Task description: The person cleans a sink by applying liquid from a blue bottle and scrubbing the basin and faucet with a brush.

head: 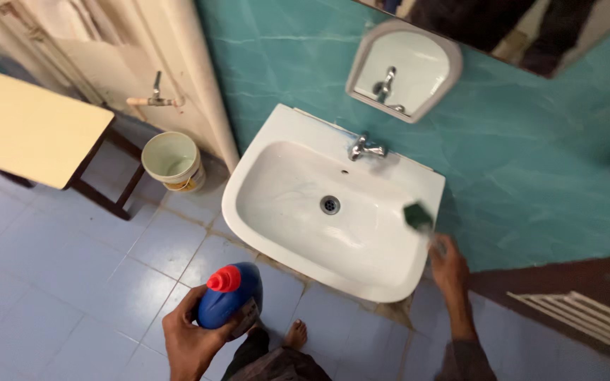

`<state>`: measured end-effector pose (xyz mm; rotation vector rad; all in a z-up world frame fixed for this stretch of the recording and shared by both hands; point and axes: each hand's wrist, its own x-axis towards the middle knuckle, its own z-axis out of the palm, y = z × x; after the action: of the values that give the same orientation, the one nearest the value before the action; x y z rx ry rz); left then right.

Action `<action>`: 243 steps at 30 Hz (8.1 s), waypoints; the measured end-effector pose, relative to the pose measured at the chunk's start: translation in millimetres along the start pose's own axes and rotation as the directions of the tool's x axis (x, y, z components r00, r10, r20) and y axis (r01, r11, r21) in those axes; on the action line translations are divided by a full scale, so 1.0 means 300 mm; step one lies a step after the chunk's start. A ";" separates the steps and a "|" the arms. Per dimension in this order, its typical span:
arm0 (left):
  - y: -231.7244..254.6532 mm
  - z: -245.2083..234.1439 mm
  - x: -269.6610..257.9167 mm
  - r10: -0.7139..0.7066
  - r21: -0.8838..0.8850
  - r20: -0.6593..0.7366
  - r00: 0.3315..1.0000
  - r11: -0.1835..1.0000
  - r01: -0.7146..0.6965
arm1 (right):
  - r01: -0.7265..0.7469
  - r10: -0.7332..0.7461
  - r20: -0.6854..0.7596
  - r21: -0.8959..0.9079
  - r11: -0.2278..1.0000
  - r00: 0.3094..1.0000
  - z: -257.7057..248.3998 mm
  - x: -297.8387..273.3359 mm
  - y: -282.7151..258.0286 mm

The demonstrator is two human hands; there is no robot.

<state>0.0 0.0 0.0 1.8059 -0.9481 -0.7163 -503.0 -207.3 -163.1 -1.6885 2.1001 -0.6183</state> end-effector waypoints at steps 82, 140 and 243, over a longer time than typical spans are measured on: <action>-0.125 -0.220 0.139 -0.167 -0.057 -0.261 0.951 0.986 0.157 | -0.445 0.525 0.207 0.812 0.379 0.825 0.580 0.078 -0.459; -0.181 -0.311 0.262 -0.197 -0.091 -0.255 0.947 0.980 0.179 | -0.742 0.281 0.704 0.520 0.422 0.653 0.765 0.224 -0.727; -0.299 -1.215 0.775 -0.089 -0.094 -0.228 0.970 0.993 0.069 | -0.459 -0.125 0.595 0.722 0.518 0.794 0.970 -0.633 -2.030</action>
<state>439.5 -3.1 42.6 1.8134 -0.6844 -0.5713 189.9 -163.5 -65.9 -0.8725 1.1355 -0.7514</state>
